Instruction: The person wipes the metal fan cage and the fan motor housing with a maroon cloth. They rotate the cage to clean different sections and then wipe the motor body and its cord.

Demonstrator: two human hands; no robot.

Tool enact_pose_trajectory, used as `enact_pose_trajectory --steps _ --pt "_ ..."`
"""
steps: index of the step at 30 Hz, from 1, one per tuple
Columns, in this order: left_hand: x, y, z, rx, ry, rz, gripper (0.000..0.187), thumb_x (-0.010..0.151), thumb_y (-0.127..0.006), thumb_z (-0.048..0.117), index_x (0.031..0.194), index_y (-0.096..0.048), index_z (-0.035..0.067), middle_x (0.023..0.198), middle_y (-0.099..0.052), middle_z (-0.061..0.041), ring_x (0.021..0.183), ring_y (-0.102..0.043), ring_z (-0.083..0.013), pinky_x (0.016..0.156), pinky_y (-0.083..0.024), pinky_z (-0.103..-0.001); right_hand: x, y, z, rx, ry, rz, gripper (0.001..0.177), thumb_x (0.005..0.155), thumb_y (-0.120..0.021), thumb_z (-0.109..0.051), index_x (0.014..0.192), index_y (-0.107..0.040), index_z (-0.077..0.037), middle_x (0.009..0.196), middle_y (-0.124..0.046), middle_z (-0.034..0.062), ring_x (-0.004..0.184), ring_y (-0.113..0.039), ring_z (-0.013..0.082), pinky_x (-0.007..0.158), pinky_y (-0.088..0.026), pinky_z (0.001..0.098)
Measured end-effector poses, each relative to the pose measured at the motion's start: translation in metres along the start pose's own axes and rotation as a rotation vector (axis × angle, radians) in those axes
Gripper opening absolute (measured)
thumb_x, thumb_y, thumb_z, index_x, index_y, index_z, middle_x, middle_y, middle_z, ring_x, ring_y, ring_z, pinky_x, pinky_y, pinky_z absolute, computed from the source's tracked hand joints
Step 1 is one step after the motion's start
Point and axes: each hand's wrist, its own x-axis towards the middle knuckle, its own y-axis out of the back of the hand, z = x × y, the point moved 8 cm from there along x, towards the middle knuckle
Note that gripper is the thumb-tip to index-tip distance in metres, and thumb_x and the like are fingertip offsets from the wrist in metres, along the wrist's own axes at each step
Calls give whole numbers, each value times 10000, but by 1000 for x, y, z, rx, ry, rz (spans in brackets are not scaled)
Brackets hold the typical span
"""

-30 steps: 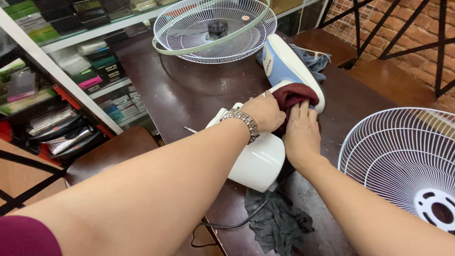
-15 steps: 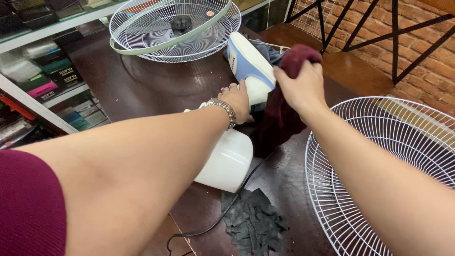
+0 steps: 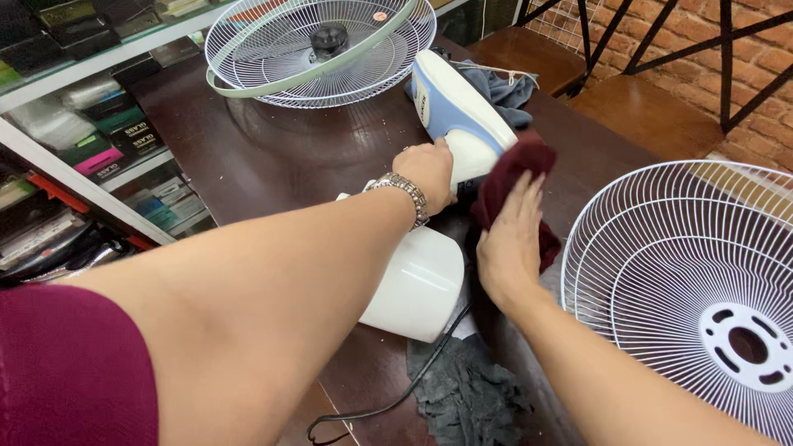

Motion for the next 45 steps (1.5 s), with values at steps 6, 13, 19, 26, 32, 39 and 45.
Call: enact_pose_trajectory --steps 6,13,19,26,32,39,45 --pt "4 -5 0 25 55 -36 816 754 -907 349 1347 -479 -12 1226 -681 -173 1190 -641 -335 981 -532 -404 8 0 80 340 -798 -8 450 1004 -596 -309 1228 -629 79 1236 -678 261 1173 -663 415 1021 -491 504" --pt "8 -4 1 51 28 3 841 753 -910 362 1354 -477 -36 1204 -691 -172 1157 -664 -325 941 -553 -402 57 -32 82 -16 -460 -391 486 962 -628 -333 1162 -648 109 1180 -668 352 1135 -650 478 968 -511 503" --pt "-4 -4 12 54 10 5 839 730 -921 355 1347 -497 -23 1185 -703 -168 1141 -676 -323 934 -562 -399 8 -26 99 93 -899 -361 540 970 -618 -385 1199 -671 102 1275 -657 324 1211 -636 439 1020 -500 472" --pt "-17 5 6 39 -42 -5 833 739 -905 415 1351 -506 17 1170 -705 -158 1129 -675 -332 932 -557 -432 -45 -52 63 1141 -1362 -254 465 943 -542 -292 1323 -611 -33 1299 -684 154 1170 -648 303 972 -496 500" --pt "-9 -1 13 69 -46 16 878 714 -926 425 1353 -503 -5 1202 -686 -172 1149 -661 -338 938 -552 -424 -90 -21 29 1056 -1232 -41 485 976 -577 -352 1322 -602 -13 1275 -692 129 1133 -645 256 971 -507 433" --pt "6 -6 4 35 -138 -119 956 725 -931 446 1404 -454 -30 1262 -647 -237 1181 -630 -350 988 -511 -414 -114 38 -15 1247 -1426 -208 425 1031 -517 -355 1311 -614 -50 1314 -664 99 1194 -635 255 1060 -463 456" --pt "-54 16 16 -965 -168 -38 515 878 -660 421 1001 -804 -57 893 -821 -163 768 -780 -255 672 -642 -375 -85 60 -44 1633 -1355 -224 385 1058 -386 -300 1247 -627 -66 1297 -712 110 1168 -684 259 1046 -522 473"
